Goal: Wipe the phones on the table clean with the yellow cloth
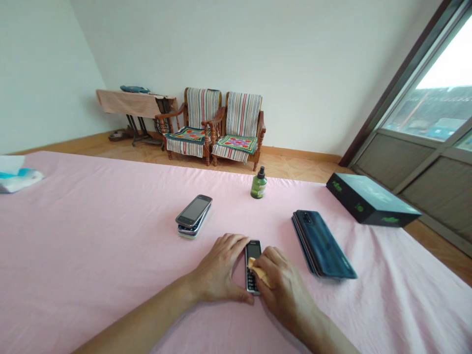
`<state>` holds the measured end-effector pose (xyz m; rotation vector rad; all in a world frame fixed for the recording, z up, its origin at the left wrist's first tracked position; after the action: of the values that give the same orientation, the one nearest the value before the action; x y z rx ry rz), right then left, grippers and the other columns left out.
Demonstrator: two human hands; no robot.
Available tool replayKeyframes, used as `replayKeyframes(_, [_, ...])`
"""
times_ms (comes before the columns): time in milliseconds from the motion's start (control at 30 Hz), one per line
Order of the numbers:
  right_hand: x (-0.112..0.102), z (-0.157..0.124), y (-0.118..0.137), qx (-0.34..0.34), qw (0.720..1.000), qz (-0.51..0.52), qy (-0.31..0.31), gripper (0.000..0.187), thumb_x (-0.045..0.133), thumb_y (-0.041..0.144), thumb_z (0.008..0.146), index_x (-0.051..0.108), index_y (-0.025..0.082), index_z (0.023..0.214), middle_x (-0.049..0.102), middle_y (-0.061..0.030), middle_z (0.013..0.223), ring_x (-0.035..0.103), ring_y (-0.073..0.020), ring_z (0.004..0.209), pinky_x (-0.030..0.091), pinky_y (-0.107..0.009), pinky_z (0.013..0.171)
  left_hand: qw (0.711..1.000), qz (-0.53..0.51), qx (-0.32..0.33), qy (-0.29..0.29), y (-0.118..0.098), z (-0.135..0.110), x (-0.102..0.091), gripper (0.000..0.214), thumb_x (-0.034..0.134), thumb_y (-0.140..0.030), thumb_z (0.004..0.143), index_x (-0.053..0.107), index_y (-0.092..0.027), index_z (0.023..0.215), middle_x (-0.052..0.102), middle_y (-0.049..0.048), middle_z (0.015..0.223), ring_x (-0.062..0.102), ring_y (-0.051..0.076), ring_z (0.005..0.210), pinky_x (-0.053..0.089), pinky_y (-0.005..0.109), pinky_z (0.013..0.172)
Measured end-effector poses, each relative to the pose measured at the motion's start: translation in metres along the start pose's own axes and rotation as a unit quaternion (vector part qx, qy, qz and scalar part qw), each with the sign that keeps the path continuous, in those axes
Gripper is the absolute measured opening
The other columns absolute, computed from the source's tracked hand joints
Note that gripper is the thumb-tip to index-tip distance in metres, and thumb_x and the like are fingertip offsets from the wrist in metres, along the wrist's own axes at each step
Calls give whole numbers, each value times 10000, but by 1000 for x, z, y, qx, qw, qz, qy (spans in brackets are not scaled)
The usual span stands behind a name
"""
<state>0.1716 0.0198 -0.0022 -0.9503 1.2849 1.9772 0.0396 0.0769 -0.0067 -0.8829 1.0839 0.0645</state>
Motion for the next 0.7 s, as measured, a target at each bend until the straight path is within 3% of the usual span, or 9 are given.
replayKeyframes(367, [4, 2, 8, 16, 1000, 4, 1, 184, 560, 10, 791, 644, 168, 831, 590, -68, 873, 514, -214, 826, 401, -321, 717, 1000, -9, 7, -6, -2, -1, -2, 972, 830, -575, 559, 424, -208, 1362, 479, 127, 1335, 438, 341, 1198, 353, 470, 1032])
replayKeyframes(533, [-3, 0, -1, 39, 999, 6, -20, 139, 543, 55, 820, 614, 167, 777, 561, -62, 818, 511, -209, 792, 399, -313, 691, 1000, -4, 1, -3, 2, -1, 1, 1011, 830, -589, 546, 405, -213, 1383, 474, 134, 1345, 438, 354, 1197, 343, 493, 1037])
replayKeyframes(700, [5, 0, 4, 20, 999, 27, -20, 197, 535, 11, 795, 630, 182, 819, 582, -56, 857, 515, -202, 807, 393, -305, 696, 1000, -3, 9, -9, 0, 0, 0, 982, 834, -575, 554, 428, -202, 1367, 482, 131, 1337, 439, 340, 1196, 345, 467, 1040])
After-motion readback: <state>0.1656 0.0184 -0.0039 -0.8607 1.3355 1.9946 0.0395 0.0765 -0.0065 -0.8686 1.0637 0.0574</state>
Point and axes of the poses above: each hand's wrist, its own z-axis towards the middle knuckle, its own x-axis out of the palm, y = z × x, the point moved 5 cm from there along z, towards the middle knuckle
